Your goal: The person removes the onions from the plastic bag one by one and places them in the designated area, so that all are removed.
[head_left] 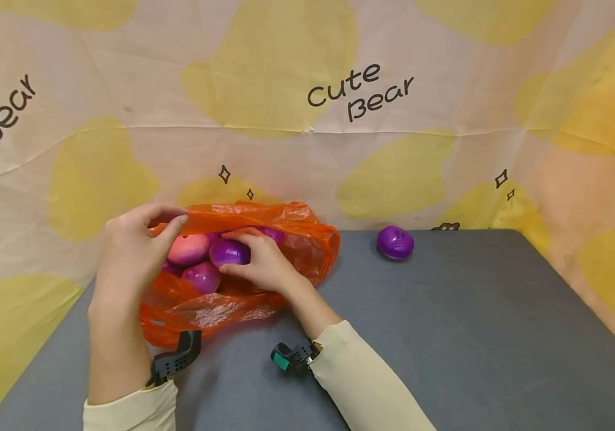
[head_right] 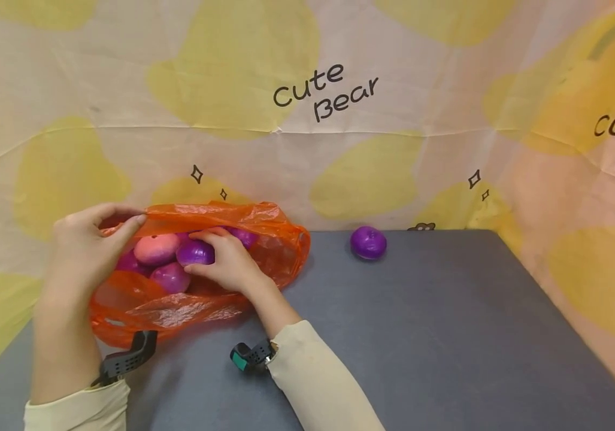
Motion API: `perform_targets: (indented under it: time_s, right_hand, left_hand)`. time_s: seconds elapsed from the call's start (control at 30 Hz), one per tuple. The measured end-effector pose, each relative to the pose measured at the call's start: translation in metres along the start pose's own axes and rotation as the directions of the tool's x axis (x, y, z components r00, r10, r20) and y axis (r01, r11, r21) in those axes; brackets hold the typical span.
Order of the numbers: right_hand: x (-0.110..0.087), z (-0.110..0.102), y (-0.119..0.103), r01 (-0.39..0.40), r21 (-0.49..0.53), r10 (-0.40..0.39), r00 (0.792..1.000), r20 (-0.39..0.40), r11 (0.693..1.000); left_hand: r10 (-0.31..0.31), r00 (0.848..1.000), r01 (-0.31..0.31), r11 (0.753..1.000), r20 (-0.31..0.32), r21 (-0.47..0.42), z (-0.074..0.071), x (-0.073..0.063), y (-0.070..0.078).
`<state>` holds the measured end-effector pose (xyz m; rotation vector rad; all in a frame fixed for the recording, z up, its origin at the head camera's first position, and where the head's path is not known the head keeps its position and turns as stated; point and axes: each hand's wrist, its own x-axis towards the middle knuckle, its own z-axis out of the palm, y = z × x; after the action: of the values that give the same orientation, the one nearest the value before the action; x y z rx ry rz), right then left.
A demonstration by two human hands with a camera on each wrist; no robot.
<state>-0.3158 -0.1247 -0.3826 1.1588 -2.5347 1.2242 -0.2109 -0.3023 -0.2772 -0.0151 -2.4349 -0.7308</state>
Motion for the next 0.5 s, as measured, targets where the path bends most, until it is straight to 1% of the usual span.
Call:
perform_targets:
  time_s: [0.1,0.2,0.37,0.5]
  right_hand:
    - [-0.002,-0.013,-0.013,0.005,0.016,-0.006,0.999,0.043,1.000]
    - [-0.004,-0.024,-0.025,0.031,0.019,-0.033,0.998,0.057,0.999]
    - [-0.008,-0.042,-0.042,0.120,0.024,-0.121,0.992,0.039,0.992]
    - [-0.012,-0.055,-0.055,0.163,0.045,-0.163,0.987,0.004,0.986]
  left_hand:
    - [0.006,1.000,-0.006,1.000,-0.007,0.003,0.000,0.000,-0.001]
    - [0.010,1.000,-0.010,1.000,-0.010,0.011,0.001,0.000,-0.001]
    - [-0.012,1.000,0.012,1.000,0.005,0.026,0.000,0.000,-0.001]
    - [-0.034,0.999,0.034,0.999,0.012,0.032,-0.002,-0.001,-0.003]
